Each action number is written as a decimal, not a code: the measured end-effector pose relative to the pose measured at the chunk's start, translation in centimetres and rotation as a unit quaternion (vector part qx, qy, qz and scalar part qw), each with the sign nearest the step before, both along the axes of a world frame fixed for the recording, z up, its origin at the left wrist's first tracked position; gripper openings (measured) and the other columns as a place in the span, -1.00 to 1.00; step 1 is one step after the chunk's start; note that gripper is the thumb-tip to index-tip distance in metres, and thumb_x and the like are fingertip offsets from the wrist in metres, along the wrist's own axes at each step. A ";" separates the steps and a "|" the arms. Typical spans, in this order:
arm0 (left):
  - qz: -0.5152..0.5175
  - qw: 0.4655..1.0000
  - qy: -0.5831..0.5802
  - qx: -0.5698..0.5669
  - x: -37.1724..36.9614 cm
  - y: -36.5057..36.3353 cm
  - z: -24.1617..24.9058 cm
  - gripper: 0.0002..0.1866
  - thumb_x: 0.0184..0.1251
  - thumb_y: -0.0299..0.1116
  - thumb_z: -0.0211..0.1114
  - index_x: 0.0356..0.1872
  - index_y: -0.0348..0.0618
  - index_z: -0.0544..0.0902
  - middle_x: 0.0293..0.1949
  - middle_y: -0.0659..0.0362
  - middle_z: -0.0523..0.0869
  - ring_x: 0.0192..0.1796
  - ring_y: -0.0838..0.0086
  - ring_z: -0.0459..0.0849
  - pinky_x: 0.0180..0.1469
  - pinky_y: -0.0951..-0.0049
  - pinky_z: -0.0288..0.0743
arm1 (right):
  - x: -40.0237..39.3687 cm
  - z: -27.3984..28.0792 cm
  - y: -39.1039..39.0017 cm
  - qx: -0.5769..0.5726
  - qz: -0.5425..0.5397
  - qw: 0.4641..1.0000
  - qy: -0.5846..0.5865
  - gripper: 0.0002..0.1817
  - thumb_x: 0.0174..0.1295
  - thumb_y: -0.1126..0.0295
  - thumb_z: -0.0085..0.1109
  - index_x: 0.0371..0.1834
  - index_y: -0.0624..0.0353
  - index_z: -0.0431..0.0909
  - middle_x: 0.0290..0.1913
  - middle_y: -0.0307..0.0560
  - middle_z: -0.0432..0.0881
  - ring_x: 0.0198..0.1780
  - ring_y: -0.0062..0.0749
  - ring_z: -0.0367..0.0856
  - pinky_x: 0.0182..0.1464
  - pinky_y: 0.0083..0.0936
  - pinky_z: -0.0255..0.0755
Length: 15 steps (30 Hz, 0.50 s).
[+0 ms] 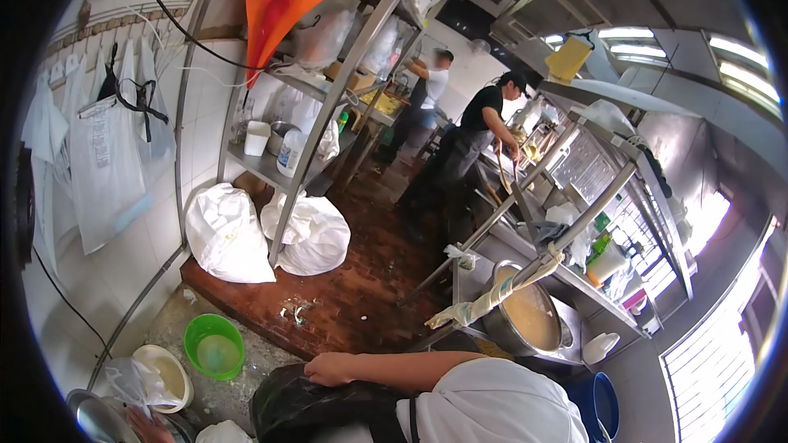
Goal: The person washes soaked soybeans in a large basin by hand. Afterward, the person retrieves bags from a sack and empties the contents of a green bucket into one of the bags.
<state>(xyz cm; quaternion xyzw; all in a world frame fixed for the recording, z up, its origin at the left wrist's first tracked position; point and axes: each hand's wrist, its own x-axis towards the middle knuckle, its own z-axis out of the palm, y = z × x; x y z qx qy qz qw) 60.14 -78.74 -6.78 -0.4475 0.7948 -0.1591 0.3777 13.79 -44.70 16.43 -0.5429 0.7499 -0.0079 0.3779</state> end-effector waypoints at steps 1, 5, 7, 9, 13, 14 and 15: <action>-0.002 1.000 0.004 0.012 -0.2 0.1 0.7 -0.27 0.69 -0.04 -0.14 0.76 -0.03 -0.03 0.75 -0.11 -0.09 0.71 -0.35 -0.14 0.66 -0.44 -0.21 | 0.1 -0.1 0.0 0.002 -0.004 1.000 -0.004 -0.67 0.43 0.21 0.14 0.07 0.19 0.67 -0.01 0.19 0.77 0.11 0.17 0.72 0.17 -0.03 0.56; -0.007 1.000 0.009 -0.019 0.8 -0.4 -2.3 -0.28 0.70 -0.06 -0.15 0.76 -0.04 -0.02 0.75 -0.12 -0.09 0.71 -0.36 -0.14 0.66 -0.44 -0.19 | 0.5 0.0 -0.2 -0.006 -0.001 1.000 -0.020 -0.68 0.43 0.22 0.15 0.07 0.19 0.66 -0.02 0.19 0.76 0.10 0.17 0.72 0.16 -0.02 0.56; 0.014 0.995 0.089 -0.043 1.1 -0.7 -3.3 -0.28 0.70 -0.07 -0.14 0.75 -0.07 -0.01 0.75 -0.13 -0.09 0.71 -0.36 -0.14 0.65 -0.43 -0.14 | 0.7 -0.1 -0.2 -0.013 0.006 1.000 -0.014 -0.69 0.43 0.23 0.16 0.07 0.19 0.66 -0.03 0.20 0.76 0.09 0.18 0.72 0.16 -0.02 0.56; 0.024 0.995 0.097 -0.020 0.9 -0.5 -2.6 -0.28 0.70 -0.06 -0.14 0.75 -0.08 -0.01 0.75 -0.13 -0.09 0.71 -0.36 -0.14 0.65 -0.42 -0.11 | 0.7 -0.8 0.0 -0.017 0.004 1.000 -0.019 -0.69 0.43 0.23 0.16 0.07 0.19 0.66 -0.04 0.20 0.76 0.09 0.18 0.72 0.15 -0.02 0.56; 0.015 0.997 0.070 -0.034 1.4 -0.9 -4.5 -0.27 0.72 -0.01 -0.17 0.74 -0.16 0.00 0.75 -0.13 -0.09 0.72 -0.34 -0.14 0.65 -0.37 -0.05 | 1.0 -0.8 0.1 -0.023 0.012 0.999 -0.024 -0.70 0.43 0.23 0.16 0.05 0.20 0.65 -0.05 0.21 0.75 0.08 0.19 0.71 0.15 -0.02 0.56; 0.015 0.997 0.070 -0.034 1.6 -1.1 -5.0 -0.27 0.72 -0.01 -0.17 0.74 -0.16 0.00 0.75 -0.13 -0.09 0.72 -0.34 -0.14 0.65 -0.37 -0.05 | 1.0 -0.8 0.0 -0.023 0.011 0.999 -0.024 -0.70 0.43 0.23 0.16 0.05 0.20 0.65 -0.05 0.21 0.75 0.08 0.19 0.71 0.15 -0.02 0.56; 0.035 0.993 0.109 -0.034 1.6 -1.1 -5.0 -0.24 0.71 0.03 -0.18 0.73 -0.20 -0.01 0.75 -0.14 -0.09 0.73 -0.30 -0.14 0.66 -0.33 -0.05 | 1.0 -0.9 -0.1 -0.023 0.016 0.999 -0.022 -0.70 0.43 0.23 0.16 0.04 0.20 0.65 -0.05 0.21 0.75 0.08 0.19 0.71 0.14 -0.02 0.56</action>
